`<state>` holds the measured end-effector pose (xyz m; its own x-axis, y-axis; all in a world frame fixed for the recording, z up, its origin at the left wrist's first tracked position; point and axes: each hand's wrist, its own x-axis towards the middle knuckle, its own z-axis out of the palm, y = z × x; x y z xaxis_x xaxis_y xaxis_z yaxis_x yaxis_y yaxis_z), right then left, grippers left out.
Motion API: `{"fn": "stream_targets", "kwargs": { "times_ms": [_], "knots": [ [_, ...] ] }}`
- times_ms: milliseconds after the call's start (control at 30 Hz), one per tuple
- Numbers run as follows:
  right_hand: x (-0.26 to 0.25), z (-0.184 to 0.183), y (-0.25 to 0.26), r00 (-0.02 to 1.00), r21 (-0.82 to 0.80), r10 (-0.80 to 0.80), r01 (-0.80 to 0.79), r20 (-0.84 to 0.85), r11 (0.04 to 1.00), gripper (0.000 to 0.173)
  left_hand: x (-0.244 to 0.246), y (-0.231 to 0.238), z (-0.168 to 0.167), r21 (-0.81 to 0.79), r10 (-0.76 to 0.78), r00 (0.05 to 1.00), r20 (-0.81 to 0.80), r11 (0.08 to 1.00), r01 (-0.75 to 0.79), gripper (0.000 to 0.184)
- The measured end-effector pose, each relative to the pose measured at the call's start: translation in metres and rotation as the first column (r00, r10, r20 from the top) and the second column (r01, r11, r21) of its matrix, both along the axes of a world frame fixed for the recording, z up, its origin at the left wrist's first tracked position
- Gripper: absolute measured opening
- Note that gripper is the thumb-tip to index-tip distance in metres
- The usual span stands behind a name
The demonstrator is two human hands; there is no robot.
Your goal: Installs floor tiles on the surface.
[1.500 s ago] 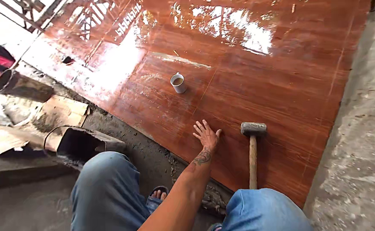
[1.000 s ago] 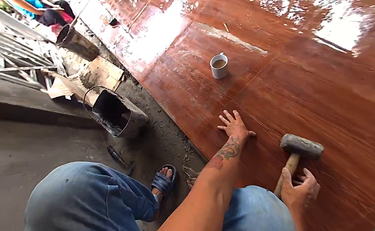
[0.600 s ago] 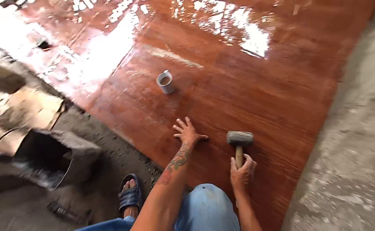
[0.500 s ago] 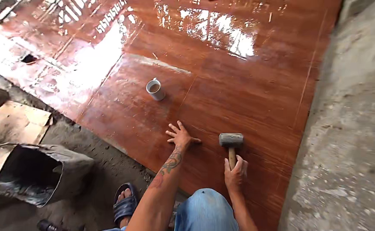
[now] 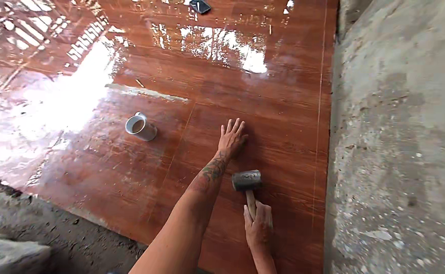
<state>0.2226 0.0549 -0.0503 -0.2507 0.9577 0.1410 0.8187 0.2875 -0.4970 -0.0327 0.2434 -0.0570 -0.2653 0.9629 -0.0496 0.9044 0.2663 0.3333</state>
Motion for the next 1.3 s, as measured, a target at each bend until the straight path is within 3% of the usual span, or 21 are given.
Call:
{"fn": "stream_targets", "kwargs": {
  "times_ms": [200,300,433,700,867,967,1100,1300],
  "knots": [
    [0.001,-0.002,-0.001,1.000,-0.014,-0.021,0.021,0.018,1.000,0.042,-0.017,0.046,-0.014,0.015,0.048,0.995,-0.088,0.999,-0.047,0.064],
    [0.000,-0.006,0.000,1.000,0.006,-0.018,0.018,0.020,1.000,0.041,-0.022,0.046,-0.024,0.092,0.040,0.994,-0.106,0.995,-0.030,0.063],
    [0.000,-0.006,-0.001,0.999,0.026,-0.029,0.028,0.021,0.999,0.040,-0.027,0.041,-0.023,0.163,-0.123,0.990,-0.071,0.978,0.133,0.056],
    [-0.006,0.002,0.010,0.997,-0.052,-0.033,0.029,-0.067,0.998,0.038,-0.028,0.037,-0.023,0.139,-0.148,0.981,-0.123,0.976,0.165,0.071],
    [-0.010,0.013,0.054,0.971,-0.166,-0.072,0.034,-0.227,0.986,0.041,-0.033,0.045,-0.029,0.120,-0.130,0.983,-0.129,0.982,0.146,0.068],
    [-0.019,0.028,0.089,0.972,-0.258,-0.164,0.118,-0.169,0.959,0.039,-0.030,0.043,-0.027,0.135,-0.100,0.989,-0.110,0.984,0.115,0.070],
    [-0.036,0.043,0.135,0.909,-0.479,-0.393,0.285,-0.140,0.830,0.048,-0.027,0.041,-0.022,0.161,-0.035,0.992,-0.125,0.985,0.055,0.077],
    [-0.039,0.044,0.174,0.896,-0.509,-0.437,0.341,-0.079,0.790,0.042,-0.031,0.041,-0.029,0.180,-0.155,0.982,-0.104,0.969,0.172,0.065]
  ]
}}
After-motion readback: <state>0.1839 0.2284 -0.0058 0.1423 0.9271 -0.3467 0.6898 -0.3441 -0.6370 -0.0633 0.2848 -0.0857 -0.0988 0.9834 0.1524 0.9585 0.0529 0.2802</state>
